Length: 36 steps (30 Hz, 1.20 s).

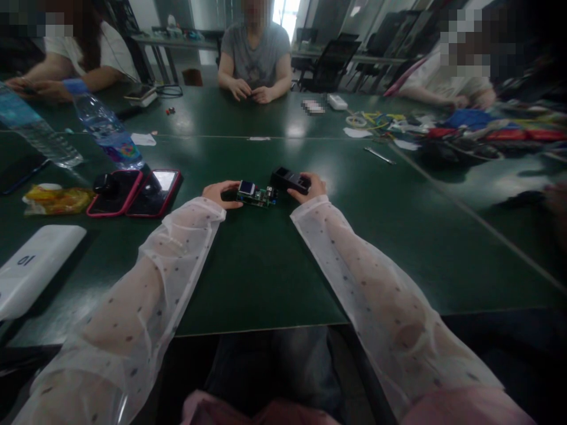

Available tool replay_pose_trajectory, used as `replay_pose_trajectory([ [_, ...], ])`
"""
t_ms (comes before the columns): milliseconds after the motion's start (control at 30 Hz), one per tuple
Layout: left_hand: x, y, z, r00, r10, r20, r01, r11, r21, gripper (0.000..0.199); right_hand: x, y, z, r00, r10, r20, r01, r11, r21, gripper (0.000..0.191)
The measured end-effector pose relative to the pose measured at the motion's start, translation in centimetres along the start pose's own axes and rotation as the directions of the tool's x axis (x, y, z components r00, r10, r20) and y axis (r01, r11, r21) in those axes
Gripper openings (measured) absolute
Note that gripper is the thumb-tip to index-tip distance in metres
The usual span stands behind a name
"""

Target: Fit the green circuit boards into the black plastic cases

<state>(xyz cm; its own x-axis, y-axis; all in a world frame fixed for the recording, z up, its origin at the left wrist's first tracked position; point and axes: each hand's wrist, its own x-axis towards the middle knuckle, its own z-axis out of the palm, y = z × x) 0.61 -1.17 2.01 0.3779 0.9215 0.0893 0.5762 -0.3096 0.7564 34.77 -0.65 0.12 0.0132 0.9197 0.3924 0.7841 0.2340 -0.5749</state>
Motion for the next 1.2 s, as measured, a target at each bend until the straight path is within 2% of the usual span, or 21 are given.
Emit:
replay_pose_trajectory([
  [200, -0.5, 0.8, 0.0, 1.000, 0.008, 0.008, -0.008, 1.000, -0.031, 0.080, 0.4, 0.3, 0.2, 1.000, 0.015, -0.007, -0.015, 1.000, -0.005, 0.064],
  [333, -0.7, 1.4, -0.1, 0.999, -0.029, 0.014, 0.029, 0.999, -0.016, 0.080, 0.5, 0.1, 0.3, 0.999, 0.041, -0.011, -0.041, 0.999, 0.015, 0.067],
  [500, -0.6, 1.3, -0.1, 1.000, -0.010, 0.016, 0.010, 1.000, -0.017, 0.079, 0.4, -0.4, 0.5, 0.995, 0.097, 0.011, -0.098, 0.989, 0.107, 0.060],
  [600, -0.5, 1.0, 0.0, 1.000, 0.015, 0.007, -0.014, 0.999, -0.038, 0.080, 0.0, -0.8, 0.7, 0.995, 0.092, -0.044, -0.081, 0.974, 0.213, 0.057],
  [767, -0.3, -0.2, 0.2, 1.000, 0.025, 0.004, -0.025, 0.997, -0.068, 0.081, -0.7, -2.7, 1.6, 0.991, 0.026, -0.130, 0.021, 0.938, 0.346, 0.062],
  [867, -0.1, -0.7, 0.3, 0.999, 0.037, 0.000, -0.037, 0.994, -0.102, 0.079, -0.9, -4.1, 2.2, 0.990, -0.052, -0.133, 0.098, 0.925, 0.367, 0.065],
  [967, 0.0, -0.7, 0.0, 0.999, 0.044, 0.027, -0.043, 0.997, -0.059, 0.080, -0.9, -5.0, 2.5, 0.981, -0.096, -0.169, 0.151, 0.924, 0.352, 0.066],
  [1067, 0.0, -0.2, -0.3, 0.998, 0.046, 0.045, -0.046, 0.999, -0.006, 0.085, -1.0, -5.7, 1.9, 0.978, -0.089, -0.187, 0.147, 0.934, 0.325, 0.066],
  [1200, -0.2, 0.4, -0.4, 0.997, 0.052, 0.064, -0.050, 0.998, -0.040, 0.088, -1.8, -7.1, 0.5, 0.991, -0.049, -0.122, 0.084, 0.950, 0.299, 0.063],
])
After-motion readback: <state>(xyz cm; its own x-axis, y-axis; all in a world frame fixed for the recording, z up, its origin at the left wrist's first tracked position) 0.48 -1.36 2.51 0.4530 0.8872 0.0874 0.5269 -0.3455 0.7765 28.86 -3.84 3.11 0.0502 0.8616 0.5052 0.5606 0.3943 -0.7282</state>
